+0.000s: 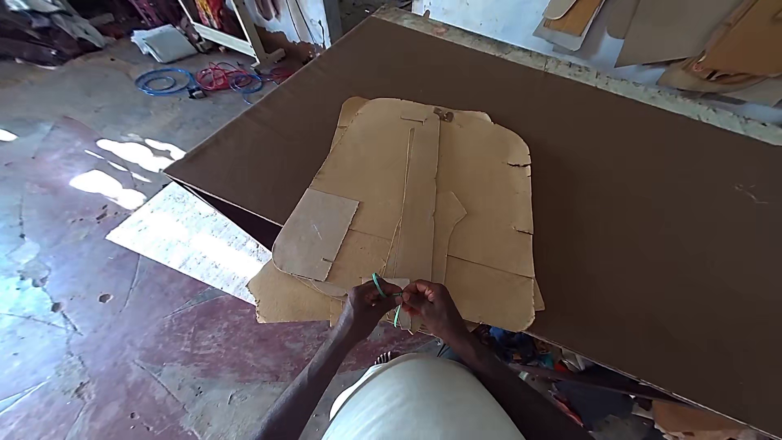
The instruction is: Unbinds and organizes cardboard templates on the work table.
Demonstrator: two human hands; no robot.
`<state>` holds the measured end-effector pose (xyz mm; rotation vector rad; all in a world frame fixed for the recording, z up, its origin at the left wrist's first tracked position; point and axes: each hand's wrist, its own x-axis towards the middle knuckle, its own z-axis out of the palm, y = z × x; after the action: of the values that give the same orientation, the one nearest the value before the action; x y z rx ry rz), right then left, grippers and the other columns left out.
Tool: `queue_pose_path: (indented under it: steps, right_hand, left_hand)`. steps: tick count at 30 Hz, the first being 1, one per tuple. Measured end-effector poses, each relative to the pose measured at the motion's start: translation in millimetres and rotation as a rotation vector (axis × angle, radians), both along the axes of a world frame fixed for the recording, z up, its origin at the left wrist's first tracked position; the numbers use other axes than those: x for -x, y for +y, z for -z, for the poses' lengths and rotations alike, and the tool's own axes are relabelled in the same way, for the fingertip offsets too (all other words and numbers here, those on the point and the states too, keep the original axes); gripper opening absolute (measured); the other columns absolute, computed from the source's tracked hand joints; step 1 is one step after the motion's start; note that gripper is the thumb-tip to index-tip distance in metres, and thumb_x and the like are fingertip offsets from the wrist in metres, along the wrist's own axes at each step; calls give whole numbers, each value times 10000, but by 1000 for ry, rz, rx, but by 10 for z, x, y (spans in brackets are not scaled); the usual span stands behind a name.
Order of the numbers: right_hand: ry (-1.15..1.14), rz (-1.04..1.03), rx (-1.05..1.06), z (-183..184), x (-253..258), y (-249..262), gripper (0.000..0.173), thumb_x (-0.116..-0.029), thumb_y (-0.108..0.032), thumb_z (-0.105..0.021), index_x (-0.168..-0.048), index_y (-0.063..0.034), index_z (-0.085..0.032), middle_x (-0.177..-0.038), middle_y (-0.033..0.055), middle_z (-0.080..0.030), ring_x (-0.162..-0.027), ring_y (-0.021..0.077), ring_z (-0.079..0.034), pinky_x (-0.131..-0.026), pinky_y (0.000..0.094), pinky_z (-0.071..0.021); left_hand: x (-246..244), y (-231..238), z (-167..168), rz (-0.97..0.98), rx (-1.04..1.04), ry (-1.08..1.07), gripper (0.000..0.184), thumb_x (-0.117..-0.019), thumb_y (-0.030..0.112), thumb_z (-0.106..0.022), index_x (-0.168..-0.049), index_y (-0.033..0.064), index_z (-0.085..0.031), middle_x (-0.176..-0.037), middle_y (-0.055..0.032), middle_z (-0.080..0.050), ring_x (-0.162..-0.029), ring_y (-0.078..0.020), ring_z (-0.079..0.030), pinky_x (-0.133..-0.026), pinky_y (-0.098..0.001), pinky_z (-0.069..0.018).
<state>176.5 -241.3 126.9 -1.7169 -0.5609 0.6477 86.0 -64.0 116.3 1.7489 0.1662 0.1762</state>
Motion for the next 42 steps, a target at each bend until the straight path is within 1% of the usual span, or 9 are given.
queue_pose_path:
  steps: [5, 12, 19, 23, 26, 30, 35, 38, 42]
  right_hand:
    - [161, -19, -15, -36, 9, 3, 245, -1066, -183, -550, -1029, 18, -685, -823, 101, -723, -685, 176, -697, -676, 315, -603]
    - [505, -42, 5, 9, -60, -80, 198, -1021, -175, -633, -1016, 18, -680, -816, 113, -712, -669, 146, -671, -638, 275, -573]
    - [668, 65, 6, -132, -61, -62, 182, -1031, -160, -598, -1016, 3, -678, -795, 103, -700, -636, 140, -659, -611, 268, -573]
    - [548, 76, -1, -132, 17, -18, 151, -1014, -124, -621, -992, 15, -675, -779, 107, -687, -634, 146, -645, -605, 276, -563]
    - [464, 81, 18, -113, 54, -23, 152, -1014, -123, -625, -982, 17, -676, -795, 114, -694, -643, 155, -647, -614, 284, -561]
    - [417, 136, 2, -44, 74, -42, 168, -1018, -129, -611, -962, 14, -677, -751, 92, -660, -630, 146, -618, -606, 277, -541]
    - [346, 159, 20, -85, 67, -87, 178, -1014, -161, -615, -960, -3, -677, -740, 85, -657, -621, 152, -607, -603, 289, -533]
    - [327, 147, 42, -67, 60, -89, 168, -1006, -164, -630, -952, -10, -672, -735, 80, -659, -612, 148, -609, -590, 286, -530]
    - [335, 144, 18, -67, 65, -58, 168, -1005, -157, -637, -927, -12, -672, -719, 75, -653, -606, 139, -611, -592, 276, -536]
  left_hand:
    - [-23, 39, 38, 8, -220, -80, 77, -922, 123, -743, -994, 144, -764, -960, 29, -702, -802, -99, -666, -708, -293, -595]
    - [43, -111, -2, -18, -314, 22, 45, -894, 123, -780, -909, 151, -748, -868, 47, -707, -668, -72, -630, -615, -288, -566]
    - [87, -297, 140, -158, 381, -8, 85, -945, 57, -695, -1017, 20, -721, -871, -137, -726, -730, -222, -702, -701, -362, -618]
    - [97, -443, 202, -329, 915, 131, 113, -1027, 101, -593, -1078, 40, -673, -954, -132, -705, -831, -199, -688, -778, -358, -591]
    - [82, -463, 206, -305, 1027, 217, 189, -1074, 178, -515, -1097, 49, -652, -979, -123, -697, -855, -193, -683, -796, -347, -583]
    - [79, -387, 137, -242, 642, 136, 175, -1042, 158, -575, -1157, 58, -661, -1122, -114, -707, -931, -209, -681, -795, -346, -573]
    - [235, -272, 28, -527, 271, 15, 607, -961, 370, -690, -1473, 143, -456, -1367, -44, -592, -1160, -190, -624, -951, -411, -553]
    - [284, -188, -103, -603, -67, -132, 439, -946, 354, -709, -1306, 118, -627, -1148, -11, -672, -1025, -150, -645, -837, -345, -557]
    - [211, -15, -272, -151, -662, -186, 352, -977, 352, -670, -1294, 203, -701, -1296, 14, -647, -1229, -215, -570, -1012, -482, -495]
